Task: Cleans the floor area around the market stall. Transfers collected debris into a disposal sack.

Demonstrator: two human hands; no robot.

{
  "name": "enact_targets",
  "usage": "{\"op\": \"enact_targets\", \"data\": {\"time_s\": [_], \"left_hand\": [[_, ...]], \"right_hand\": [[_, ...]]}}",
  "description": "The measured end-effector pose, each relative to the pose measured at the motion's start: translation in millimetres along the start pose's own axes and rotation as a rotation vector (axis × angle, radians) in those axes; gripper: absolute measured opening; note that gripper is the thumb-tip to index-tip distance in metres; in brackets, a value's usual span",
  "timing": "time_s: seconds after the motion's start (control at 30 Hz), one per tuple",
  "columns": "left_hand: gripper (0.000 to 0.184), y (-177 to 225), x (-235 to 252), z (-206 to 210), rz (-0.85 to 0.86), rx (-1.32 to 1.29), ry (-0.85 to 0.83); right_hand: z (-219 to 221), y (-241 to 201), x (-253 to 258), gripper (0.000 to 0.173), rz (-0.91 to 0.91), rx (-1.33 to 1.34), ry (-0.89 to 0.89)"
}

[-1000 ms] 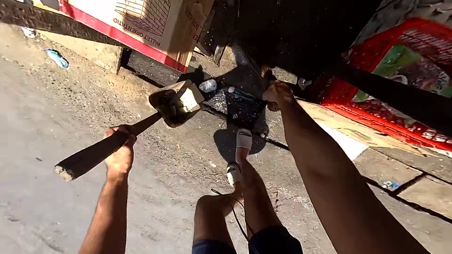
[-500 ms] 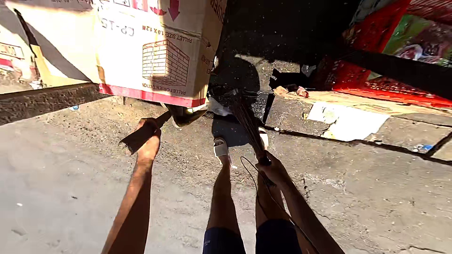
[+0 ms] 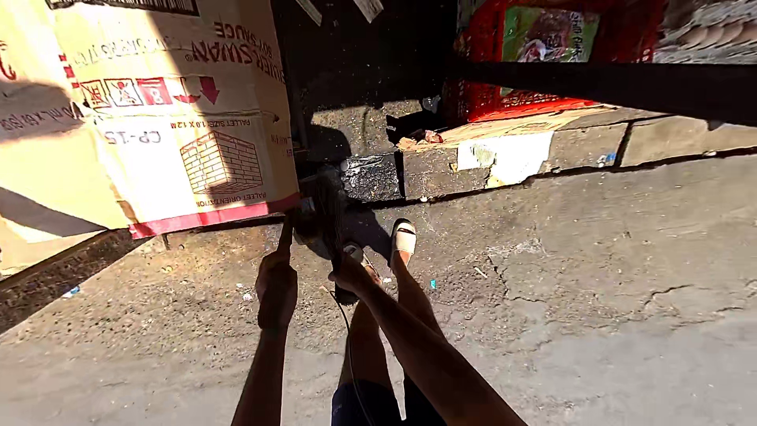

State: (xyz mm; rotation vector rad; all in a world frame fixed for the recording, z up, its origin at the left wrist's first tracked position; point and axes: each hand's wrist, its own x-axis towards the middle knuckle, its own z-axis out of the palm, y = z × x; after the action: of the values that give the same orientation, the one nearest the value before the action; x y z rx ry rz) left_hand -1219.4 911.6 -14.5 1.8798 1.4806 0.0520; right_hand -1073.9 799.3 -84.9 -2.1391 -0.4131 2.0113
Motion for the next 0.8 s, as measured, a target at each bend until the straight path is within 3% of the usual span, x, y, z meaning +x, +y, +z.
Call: {"op": "enact_targets", "data": {"time_s": [0.13, 0.27, 0.4, 0.5, 0.63, 0.73, 0.8], "left_hand": [[0.02, -17, -9, -4, 0.134, -0.462, 0.159], [0.022, -46, -21, -36, -0.104, -0.667, 0.25], [0.022, -59, -14, -69, -0.251, -0.703, 0.285], [0.021, -62, 12, -83, -0.238, -0.656, 0.244], [0.019, -53, 53, -84, -0.028, -0.418, 0.223], [0.023, -37, 71, -71, 0.052, -0.095, 0.131], [0.024, -29, 82, -55, 0.059, 0.112, 0.052]], "right_hand": [[-33, 28, -46, 0.079, -0.014, -0.276, -0.099], [-48, 52, -80, 0.082, -0.073, -0.433, -0.122], [-94, 74, -110, 0.084, -0.011, -0.328, -0.159], [-121, 115, -123, 0.082, 0.002, -0.122, -0.087], [-141, 131, -110, 0.071, 0.038, -0.009, 0.072], [-138, 118, -63, 0.06, 0.137, -0.008, 0.183], [-125, 84, -18, 0.057, 0.203, -0.037, 0.221]]}}
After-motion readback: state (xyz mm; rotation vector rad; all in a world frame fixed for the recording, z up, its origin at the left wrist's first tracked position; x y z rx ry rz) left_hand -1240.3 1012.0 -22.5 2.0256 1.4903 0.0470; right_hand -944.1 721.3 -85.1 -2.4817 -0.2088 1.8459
